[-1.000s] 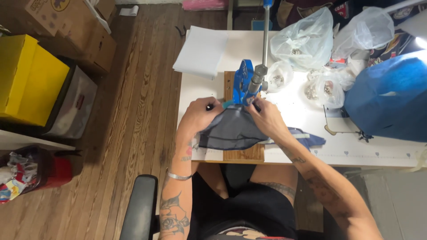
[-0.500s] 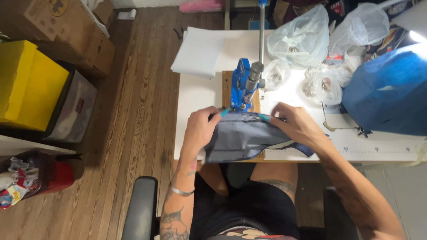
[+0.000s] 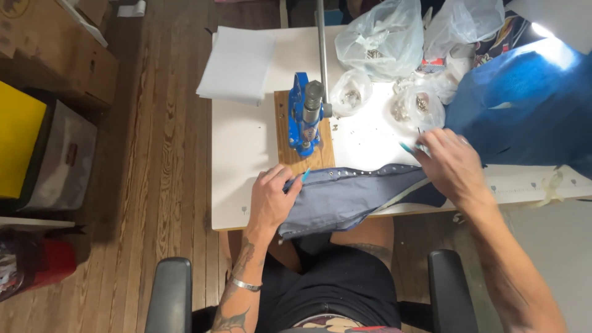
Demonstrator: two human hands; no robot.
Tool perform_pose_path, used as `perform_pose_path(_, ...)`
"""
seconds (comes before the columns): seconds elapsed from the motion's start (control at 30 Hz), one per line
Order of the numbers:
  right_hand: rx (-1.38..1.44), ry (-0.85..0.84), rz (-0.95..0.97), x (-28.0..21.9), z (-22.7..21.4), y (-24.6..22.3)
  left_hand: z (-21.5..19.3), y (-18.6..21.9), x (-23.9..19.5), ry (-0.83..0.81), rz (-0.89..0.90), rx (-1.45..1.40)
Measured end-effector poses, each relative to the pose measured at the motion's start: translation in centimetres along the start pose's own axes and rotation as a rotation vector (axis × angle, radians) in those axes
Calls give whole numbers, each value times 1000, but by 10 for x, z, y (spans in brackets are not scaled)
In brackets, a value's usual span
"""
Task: Attaching metal studs to denim fabric using a manual press
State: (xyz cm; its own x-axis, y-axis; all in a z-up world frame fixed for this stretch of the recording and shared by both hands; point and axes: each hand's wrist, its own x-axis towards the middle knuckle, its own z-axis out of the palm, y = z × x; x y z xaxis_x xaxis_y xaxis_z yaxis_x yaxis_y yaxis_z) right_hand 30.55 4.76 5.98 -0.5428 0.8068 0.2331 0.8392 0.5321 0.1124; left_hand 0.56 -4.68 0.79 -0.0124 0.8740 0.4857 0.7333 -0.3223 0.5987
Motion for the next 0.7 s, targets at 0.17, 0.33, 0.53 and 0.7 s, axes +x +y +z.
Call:
perform_pose_path(0.17,-116,533,-412,68,42,-37,3,-2,-2,43,-51,1)
perform_pose_path(0.33,-49,583,-552,86,38,-59,1,-4,-4,85,0,42)
perform_pose_path(0.53,26,255,-436,67,48,-59,0,-4,-1,76,18,16)
perform_pose_path(0.7,38,210,-392,65,49,-45,-1,-6,-3,95,7,17)
